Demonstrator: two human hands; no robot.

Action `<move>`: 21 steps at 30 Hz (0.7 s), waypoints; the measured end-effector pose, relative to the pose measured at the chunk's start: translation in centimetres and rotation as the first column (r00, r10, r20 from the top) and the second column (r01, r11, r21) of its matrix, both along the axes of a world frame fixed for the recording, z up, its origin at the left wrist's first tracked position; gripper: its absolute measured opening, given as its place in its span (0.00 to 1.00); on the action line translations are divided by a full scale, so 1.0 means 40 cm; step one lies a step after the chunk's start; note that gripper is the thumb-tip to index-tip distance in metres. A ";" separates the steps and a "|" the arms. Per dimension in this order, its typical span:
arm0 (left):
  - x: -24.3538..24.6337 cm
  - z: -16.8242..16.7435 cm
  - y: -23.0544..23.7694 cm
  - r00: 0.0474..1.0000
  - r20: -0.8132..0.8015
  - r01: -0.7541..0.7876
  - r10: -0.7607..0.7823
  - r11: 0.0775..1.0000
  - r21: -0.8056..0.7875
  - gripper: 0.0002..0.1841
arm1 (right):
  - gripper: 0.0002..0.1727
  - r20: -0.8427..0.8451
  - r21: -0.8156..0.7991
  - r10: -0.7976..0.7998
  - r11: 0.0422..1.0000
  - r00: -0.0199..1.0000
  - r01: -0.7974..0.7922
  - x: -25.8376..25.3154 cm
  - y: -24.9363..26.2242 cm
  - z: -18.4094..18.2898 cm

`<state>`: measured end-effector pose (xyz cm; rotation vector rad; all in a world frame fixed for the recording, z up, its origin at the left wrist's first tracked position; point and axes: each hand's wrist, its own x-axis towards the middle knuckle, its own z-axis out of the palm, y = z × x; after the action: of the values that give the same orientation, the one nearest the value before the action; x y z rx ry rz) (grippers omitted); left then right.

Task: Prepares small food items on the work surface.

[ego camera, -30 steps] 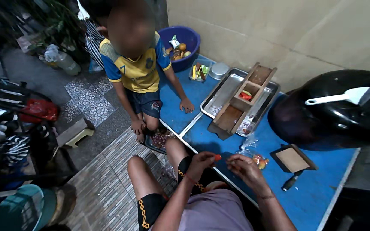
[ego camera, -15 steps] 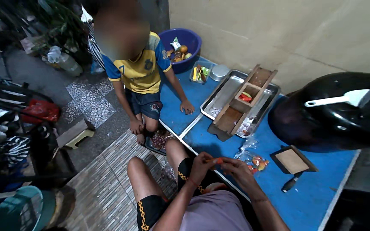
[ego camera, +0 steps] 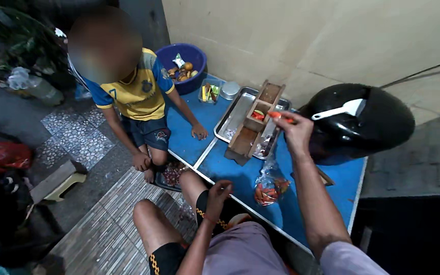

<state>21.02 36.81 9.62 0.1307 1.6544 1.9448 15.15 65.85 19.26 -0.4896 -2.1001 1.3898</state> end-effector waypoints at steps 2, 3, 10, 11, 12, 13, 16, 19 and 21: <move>0.002 0.012 0.003 1.000 0.011 0.001 0.000 1.000 -0.020 0.14 | 0.20 0.068 0.105 -0.049 0.994 0.996 0.042 -0.093 0.051 -0.019; 0.003 0.013 0.003 1.000 0.012 0.004 -0.003 1.000 -0.028 0.14 | 0.21 0.117 0.097 -0.059 0.994 0.991 0.048 -0.132 0.074 -0.037; 0.002 0.051 0.003 0.998 -0.066 0.011 -0.014 0.999 -0.043 0.15 | 0.21 -0.028 -0.776 0.167 0.618 0.986 -0.127 -0.012 -0.053 -0.018; -0.001 0.064 0.011 0.994 -0.109 0.014 -0.021 0.998 -0.057 0.16 | 0.24 -0.055 -0.852 0.183 0.503 0.981 -0.142 0.020 -0.083 -0.022; -0.003 0.074 0.021 0.986 -0.167 0.013 -0.026 0.997 -0.079 0.17 | 0.27 -0.084 -0.898 0.200 0.410 0.976 -0.162 0.050 -0.109 -0.032; -0.004 0.084 0.033 0.971 -0.235 0.005 -0.030 0.994 -0.106 0.17 | 0.29 -0.114 -0.921 0.219 0.342 0.969 -0.185 0.077 -0.133 -0.044; -0.004 0.111 0.076 0.893 -0.450 -0.084 -0.011 0.978 -0.190 0.18 | 0.35 -0.137 -0.940 0.264 0.269 0.955 -0.209 0.140 -0.195 -0.075; -0.008 0.114 0.115 0.746 -0.666 -0.214 0.010 0.950 -0.226 0.16 | 0.41 -0.045 -0.895 0.353 0.401 0.935 -0.195 0.177 -0.243 -0.094; -0.020 0.105 0.131 0.672 -0.741 -0.247 -0.007 0.941 -0.233 0.15 | 0.42 -0.013 -0.862 0.418 0.456 0.908 -0.222 0.196 -0.259 -0.107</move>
<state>20.22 42.06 13.82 0.7941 2.5346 1.7829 22.99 55.49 14.97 -0.6302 -1.5195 2.7361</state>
